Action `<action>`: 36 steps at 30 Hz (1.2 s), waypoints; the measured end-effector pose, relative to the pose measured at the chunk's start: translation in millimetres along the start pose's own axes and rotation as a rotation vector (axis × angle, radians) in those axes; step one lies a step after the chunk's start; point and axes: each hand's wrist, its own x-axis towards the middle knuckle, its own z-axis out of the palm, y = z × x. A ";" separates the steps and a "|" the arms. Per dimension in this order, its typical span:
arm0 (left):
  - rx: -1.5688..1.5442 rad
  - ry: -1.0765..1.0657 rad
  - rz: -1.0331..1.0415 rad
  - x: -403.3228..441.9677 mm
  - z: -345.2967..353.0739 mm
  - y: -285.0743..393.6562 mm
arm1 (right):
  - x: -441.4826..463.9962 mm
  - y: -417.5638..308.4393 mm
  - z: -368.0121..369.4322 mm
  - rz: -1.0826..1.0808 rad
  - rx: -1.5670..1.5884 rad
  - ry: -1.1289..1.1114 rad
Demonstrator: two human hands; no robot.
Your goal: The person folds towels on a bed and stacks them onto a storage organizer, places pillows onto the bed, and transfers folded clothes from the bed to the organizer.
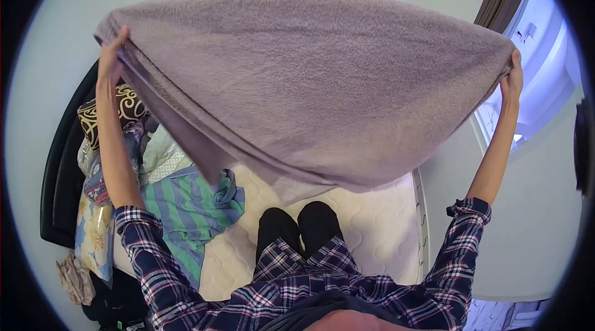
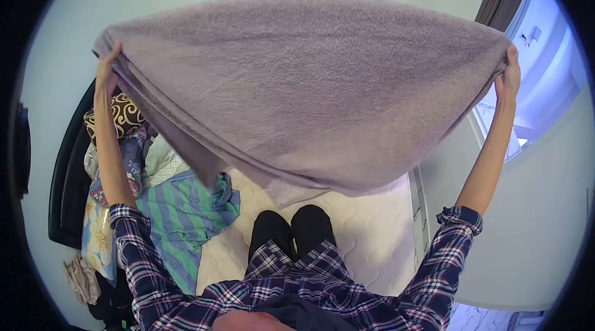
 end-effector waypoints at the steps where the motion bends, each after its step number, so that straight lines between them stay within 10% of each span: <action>1: 0.159 0.001 -0.031 -11.7 15.0 -9.4 | -1.7 10.0 3.6 0.041 -0.048 -0.050; 4: 0.749 -0.168 0.248 9.4 -32.8 -114.3 | 4.7 71.6 -15.3 0.239 -0.313 -0.126; 8: 0.384 -0.019 -0.380 -4.5 -30.2 -155.2 | 18.4 127.6 -56.9 0.394 -0.235 -0.103; 12: 0.359 0.360 -0.206 44.0 -3.1 -145.8 | 54.2 133.6 -80.1 0.110 -0.198 0.218; 21: 0.209 0.275 0.186 125.3 52.4 -7.5 | 20.9 -0.8 -116.3 -0.362 -0.210 0.565; 28: 0.874 0.058 0.013 40.2 -15.5 12.6 | -105.4 5.2 -92.1 -0.329 -0.222 0.302; 31: 1.147 -0.051 0.070 9.1 -104.4 -81.8 | -145.4 56.3 -112.4 0.002 -0.108 -0.135; 33: 1.574 0.043 0.006 -36.2 -176.3 -167.0 | -174.1 88.2 -97.8 0.170 -0.199 0.043; 36: 1.722 0.100 -0.428 -112.5 -143.2 -212.4 | -222.7 113.8 25.2 0.232 -0.334 -0.258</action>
